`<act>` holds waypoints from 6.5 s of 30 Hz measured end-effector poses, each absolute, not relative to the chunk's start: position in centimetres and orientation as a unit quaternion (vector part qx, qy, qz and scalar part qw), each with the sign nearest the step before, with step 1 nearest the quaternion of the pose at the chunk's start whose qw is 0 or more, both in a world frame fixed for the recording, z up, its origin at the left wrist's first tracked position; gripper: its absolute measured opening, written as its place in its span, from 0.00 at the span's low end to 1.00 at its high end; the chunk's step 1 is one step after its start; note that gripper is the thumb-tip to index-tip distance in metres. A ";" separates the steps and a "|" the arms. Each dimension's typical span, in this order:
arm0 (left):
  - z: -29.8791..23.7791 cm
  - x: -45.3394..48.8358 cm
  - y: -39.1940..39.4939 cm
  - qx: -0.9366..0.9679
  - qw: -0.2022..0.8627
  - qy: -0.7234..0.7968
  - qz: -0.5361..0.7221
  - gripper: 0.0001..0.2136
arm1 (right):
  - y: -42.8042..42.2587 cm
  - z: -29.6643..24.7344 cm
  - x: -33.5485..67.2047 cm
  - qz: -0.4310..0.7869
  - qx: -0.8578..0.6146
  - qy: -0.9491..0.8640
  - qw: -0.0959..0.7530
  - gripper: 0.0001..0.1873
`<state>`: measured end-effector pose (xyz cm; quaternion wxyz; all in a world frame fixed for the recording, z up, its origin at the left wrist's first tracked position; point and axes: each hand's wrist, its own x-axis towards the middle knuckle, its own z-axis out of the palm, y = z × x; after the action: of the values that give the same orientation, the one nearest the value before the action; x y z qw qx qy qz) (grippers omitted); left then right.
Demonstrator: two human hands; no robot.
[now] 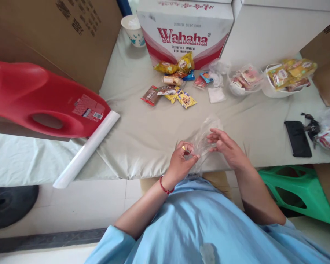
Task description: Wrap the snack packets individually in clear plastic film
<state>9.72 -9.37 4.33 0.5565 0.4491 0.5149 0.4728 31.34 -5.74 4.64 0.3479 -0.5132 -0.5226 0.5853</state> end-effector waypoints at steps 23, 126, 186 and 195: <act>3.3 -4.3 -13.8 0.222 0.430 0.708 0.515 0.21 | -3.8 2.4 29.6 0.544 -0.557 -0.501 0.379 0.16; 0.7 -1.1 0.0 0.743 0.099 0.655 0.096 0.29 | 15.0 5.4 25.6 0.150 -0.477 -0.793 0.348 0.18; 2.3 -3.2 -4.2 0.741 0.319 0.544 0.231 0.16 | 2.7 6.4 35.5 0.458 -0.446 -0.745 0.192 0.20; 2.5 -1.5 -1.5 0.662 0.324 0.648 0.190 0.16 | 5.6 3.7 34.1 0.333 -0.570 -0.749 0.058 0.15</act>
<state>-1.52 -1.47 2.49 0.3235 0.6624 0.6483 0.1903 34.10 5.59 3.69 0.0580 -0.5701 -0.7488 0.3330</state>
